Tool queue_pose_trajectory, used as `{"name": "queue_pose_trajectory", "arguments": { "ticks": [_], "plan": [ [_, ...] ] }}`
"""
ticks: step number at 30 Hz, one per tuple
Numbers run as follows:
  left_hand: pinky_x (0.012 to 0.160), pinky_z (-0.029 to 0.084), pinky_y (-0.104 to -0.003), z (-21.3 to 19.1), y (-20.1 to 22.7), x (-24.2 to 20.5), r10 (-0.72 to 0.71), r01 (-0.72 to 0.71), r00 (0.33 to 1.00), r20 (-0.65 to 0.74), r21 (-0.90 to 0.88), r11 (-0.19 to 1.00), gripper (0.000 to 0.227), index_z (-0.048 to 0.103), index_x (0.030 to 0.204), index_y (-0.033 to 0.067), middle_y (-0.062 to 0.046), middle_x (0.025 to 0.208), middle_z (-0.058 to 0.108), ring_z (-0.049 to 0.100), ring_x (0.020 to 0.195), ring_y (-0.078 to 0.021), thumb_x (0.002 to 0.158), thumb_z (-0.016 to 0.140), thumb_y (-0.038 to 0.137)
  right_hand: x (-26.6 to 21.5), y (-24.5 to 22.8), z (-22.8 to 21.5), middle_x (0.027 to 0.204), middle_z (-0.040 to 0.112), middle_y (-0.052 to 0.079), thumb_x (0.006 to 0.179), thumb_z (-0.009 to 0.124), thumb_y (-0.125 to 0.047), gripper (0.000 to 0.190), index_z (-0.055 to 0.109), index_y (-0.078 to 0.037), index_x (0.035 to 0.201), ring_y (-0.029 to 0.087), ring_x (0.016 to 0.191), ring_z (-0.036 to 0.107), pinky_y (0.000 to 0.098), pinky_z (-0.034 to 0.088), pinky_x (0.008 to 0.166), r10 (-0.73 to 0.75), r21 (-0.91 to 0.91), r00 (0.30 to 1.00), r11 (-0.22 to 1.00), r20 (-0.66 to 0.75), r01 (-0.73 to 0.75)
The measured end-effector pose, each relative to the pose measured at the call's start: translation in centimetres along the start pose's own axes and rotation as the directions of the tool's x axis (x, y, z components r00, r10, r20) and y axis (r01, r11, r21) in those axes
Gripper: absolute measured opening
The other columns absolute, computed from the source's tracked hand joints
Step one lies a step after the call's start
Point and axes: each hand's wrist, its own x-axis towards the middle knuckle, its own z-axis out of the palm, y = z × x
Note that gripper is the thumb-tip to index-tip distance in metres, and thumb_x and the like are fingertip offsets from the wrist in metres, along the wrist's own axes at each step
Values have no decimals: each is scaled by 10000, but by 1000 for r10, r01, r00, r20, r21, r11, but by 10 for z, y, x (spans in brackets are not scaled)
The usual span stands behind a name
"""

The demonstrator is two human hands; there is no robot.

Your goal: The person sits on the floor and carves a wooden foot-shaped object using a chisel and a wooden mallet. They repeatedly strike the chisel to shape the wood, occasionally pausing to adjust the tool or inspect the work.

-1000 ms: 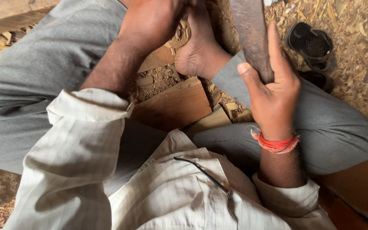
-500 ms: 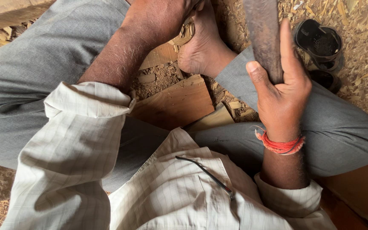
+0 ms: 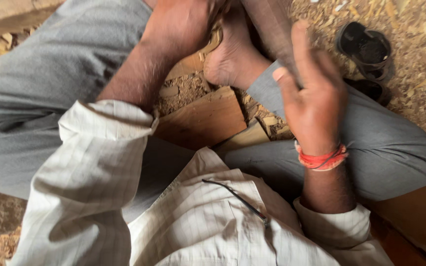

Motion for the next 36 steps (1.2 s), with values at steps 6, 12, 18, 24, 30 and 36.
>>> {"name": "queue_pose_trajectory", "arguments": {
  "ticks": [6, 12, 18, 24, 30, 36],
  "plan": [
    [658, 556, -499, -14, 9, -51, -255, 269, 963, 87, -242, 932, 315, 546, 1245, 59, -147, 842, 711, 708, 783, -373, 976, 676, 160, -2, 11, 6, 1414, 655, 118, 1111, 727, -25, 631, 373, 29, 1630, 176, 1205, 635, 294, 540, 1053, 22, 470, 999, 883, -40, -1],
    [689, 594, -491, 4, 3, -94, -574, 608, 732, 368, 27, 793, 515, 658, 1022, 9, -211, 850, 701, 718, 804, -376, 804, 806, 451, 3, 14, -4, 1146, 665, 41, 1031, 680, -10, 665, 397, -2, 1632, 69, 860, 617, 219, 522, 750, 239, 884, 970, 440, 52, -156],
    [877, 555, -485, 40, -9, -84, -670, 748, 609, 424, -26, 663, 445, 640, 1089, 68, -205, 1061, 657, 645, 1010, -356, 844, 719, 431, -10, -1, -18, 1197, 660, 18, 1009, 668, 9, 648, 426, 4, 1610, 61, 856, 601, 209, 520, 743, 245, 914, 970, 395, -6, -94],
    [941, 501, -495, 56, -56, 11, -696, 745, 665, 269, -296, 598, 536, 476, 1191, 75, -208, 1184, 536, 532, 1119, -342, 858, 654, 456, -37, -11, -14, 1114, 668, 20, 972, 663, -17, 658, 438, -39, 1590, 64, 831, 627, 210, 531, 703, 273, 929, 962, 358, -7, -94],
    [1004, 447, -505, 29, -93, 105, -748, 683, 630, 209, -607, 405, 643, 311, 1293, 82, -211, 1307, 415, 419, 1228, -327, 872, 590, 481, -56, -10, -11, 993, 690, 25, 964, 671, -70, 633, 472, -56, 1564, 83, 774, 642, 208, 529, 674, 302, 934, 953, 341, -4, -105],
    [1067, 394, -515, -33, -68, 130, -777, 468, 568, 272, -883, 33, 759, 147, 1396, 89, -213, 1430, 294, 306, 1336, -313, 886, 525, 506, -71, -5, -10, 1007, 671, 2, 964, 665, -62, 624, 480, -63, 1559, 68, 766, 619, 205, 511, 654, 290, 931, 954, 363, -76, -36]
  ]
}}
